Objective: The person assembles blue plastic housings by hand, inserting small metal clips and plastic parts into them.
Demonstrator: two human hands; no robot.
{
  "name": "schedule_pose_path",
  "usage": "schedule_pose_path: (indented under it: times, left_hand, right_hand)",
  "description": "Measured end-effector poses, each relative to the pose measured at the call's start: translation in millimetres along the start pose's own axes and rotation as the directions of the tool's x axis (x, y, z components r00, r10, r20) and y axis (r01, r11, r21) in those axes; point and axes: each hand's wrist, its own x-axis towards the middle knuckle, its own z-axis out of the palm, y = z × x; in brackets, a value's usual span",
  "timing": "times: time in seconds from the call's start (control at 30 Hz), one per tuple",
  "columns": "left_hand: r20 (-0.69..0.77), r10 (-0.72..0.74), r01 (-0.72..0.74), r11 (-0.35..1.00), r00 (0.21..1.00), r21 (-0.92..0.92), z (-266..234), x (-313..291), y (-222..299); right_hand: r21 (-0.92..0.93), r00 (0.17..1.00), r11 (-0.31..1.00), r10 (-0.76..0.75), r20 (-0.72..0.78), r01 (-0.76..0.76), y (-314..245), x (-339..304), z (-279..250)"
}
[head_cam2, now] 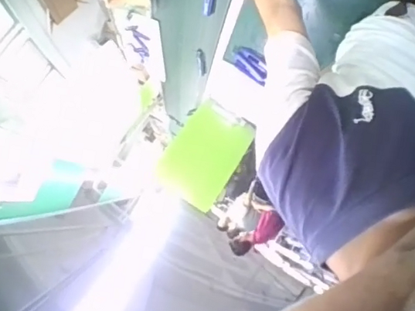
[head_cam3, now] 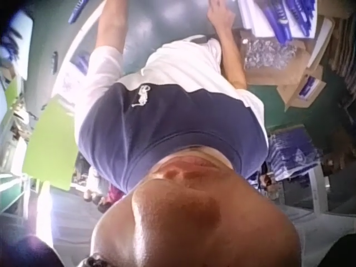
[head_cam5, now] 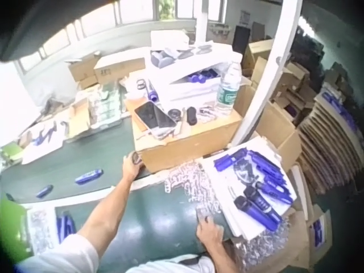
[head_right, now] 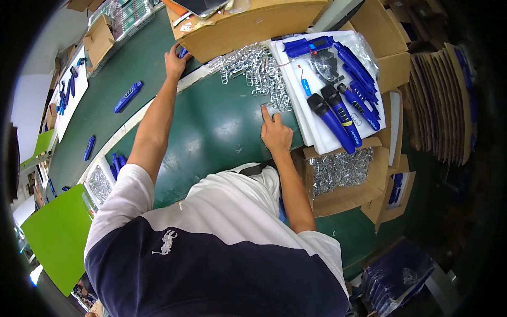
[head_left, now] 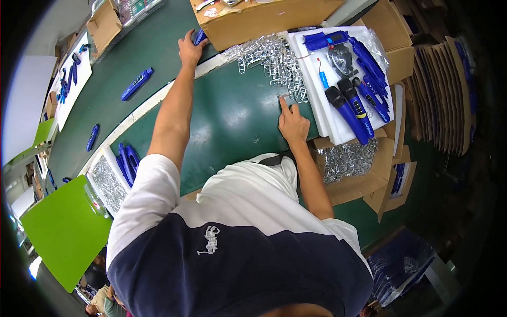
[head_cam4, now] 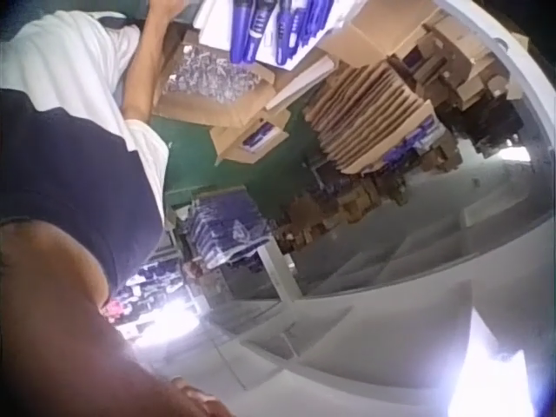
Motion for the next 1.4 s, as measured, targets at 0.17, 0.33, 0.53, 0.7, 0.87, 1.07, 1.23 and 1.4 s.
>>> schedule_pose_path:
  times: [0.17,0.33,0.53,0.7,0.87,1.07,1.23,1.4]
  left_hand:
    - [0.01,0.147,-0.131,0.909,0.989,-0.396,-25,-42,-35]
    - [0.001,0.284,-0.263,0.89,0.959,-0.374,-59,-99,-83]
    - [-0.021,0.374,-0.371,0.911,0.927,-0.18,-90,-151,-94]
    - [-0.079,0.297,-0.294,0.955,0.952,0.048,-87,-101,-74]
    - [-0.119,0.106,-0.091,0.988,0.987,0.125,-64,-48,-40]
    - [-0.016,-0.052,0.055,0.976,0.999,0.211,-46,-32,-5]
    - [-0.139,-0.037,0.043,0.998,0.99,0.04,-34,-47,-2]
    - [-0.128,0.003,0.001,1.0,0.992,0.028,-31,-60,1]
  right_hand:
    - [0.012,0.998,1.0,-0.02,-0.054,0.021,-2,-1,1]
    - [0.091,0.997,0.995,-0.044,-0.064,0.049,-6,0,-2]
    - [0.066,0.995,0.997,-0.045,-0.094,0.051,-2,-2,-3]
    - [0.036,0.991,0.996,-0.08,-0.103,0.084,-4,-1,-3]
    - [0.023,0.992,0.998,-0.052,-0.111,0.055,-6,-1,-1]
    - [0.068,0.995,0.997,-0.023,-0.099,0.03,-6,0,0]
    - [0.107,0.993,0.993,-0.03,-0.114,0.043,-4,1,-3]
    - [0.053,0.994,0.998,-0.026,-0.102,0.031,1,-1,-1]
